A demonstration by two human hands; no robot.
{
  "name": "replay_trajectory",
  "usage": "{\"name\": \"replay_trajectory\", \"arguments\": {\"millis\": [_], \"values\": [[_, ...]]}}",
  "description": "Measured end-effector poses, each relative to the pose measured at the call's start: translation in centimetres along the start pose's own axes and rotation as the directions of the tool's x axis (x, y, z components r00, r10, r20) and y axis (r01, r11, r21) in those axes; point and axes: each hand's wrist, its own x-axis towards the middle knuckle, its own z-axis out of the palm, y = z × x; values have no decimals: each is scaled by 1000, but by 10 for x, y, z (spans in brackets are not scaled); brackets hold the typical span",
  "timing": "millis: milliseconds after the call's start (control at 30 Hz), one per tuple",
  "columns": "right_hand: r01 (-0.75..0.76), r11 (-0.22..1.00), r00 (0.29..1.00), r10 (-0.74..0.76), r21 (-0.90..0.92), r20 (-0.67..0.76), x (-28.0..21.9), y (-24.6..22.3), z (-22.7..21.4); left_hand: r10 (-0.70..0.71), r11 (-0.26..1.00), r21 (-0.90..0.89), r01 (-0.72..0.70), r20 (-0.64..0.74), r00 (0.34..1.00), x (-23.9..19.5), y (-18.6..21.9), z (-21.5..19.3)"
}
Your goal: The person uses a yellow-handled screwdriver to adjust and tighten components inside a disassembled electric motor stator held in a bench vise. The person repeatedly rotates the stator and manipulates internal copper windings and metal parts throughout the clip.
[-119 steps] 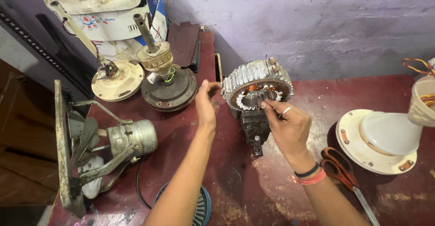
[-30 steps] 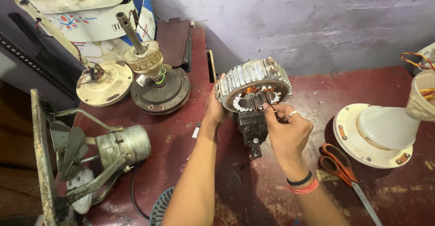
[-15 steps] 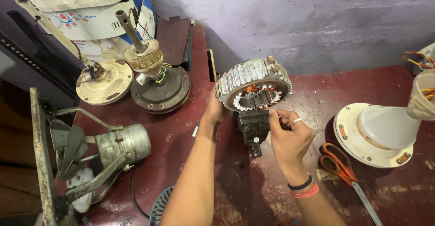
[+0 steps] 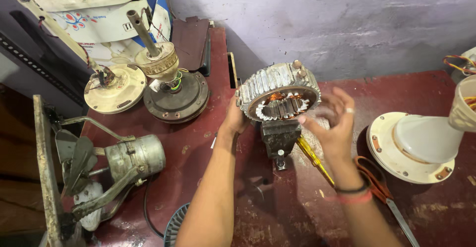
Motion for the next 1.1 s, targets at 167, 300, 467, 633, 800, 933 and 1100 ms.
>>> {"name": "replay_trajectory", "arguments": {"millis": [167, 300, 467, 633, 800, 933, 1100], "values": [[-249, 878, 943, 124, 408, 308, 42, -3, 2, 32, 999, 32, -33, 11, 999, 0, -1, -1], [-372, 775, 869, 98, 510, 485, 50, 3, 10, 32, 999, -13, -32, -1, 999, 1, -3, -5], [-402, 778, 852, 125, 482, 509, 54, 27, 7, -14, 1000, 20, 14, -20, 1000, 3, -2, -10], [-418, 734, 850, 109, 535, 515, 51, 51, 2, -6, 1000, -14, 7, 43, 999, 0, -1, -7], [-415, 726, 853, 101, 548, 512, 47, 60, 0, 9, 994, -106, -3, 55, 998, -3, 8, 7], [-436, 696, 848, 104, 571, 520, 43, 56, 2, 10, 994, -108, -5, 47, 999, -9, 18, 15], [-434, 714, 843, 107, 549, 528, 43, 40, 2, 57, 997, -50, -56, 21, 998, -13, 33, 16]]}}
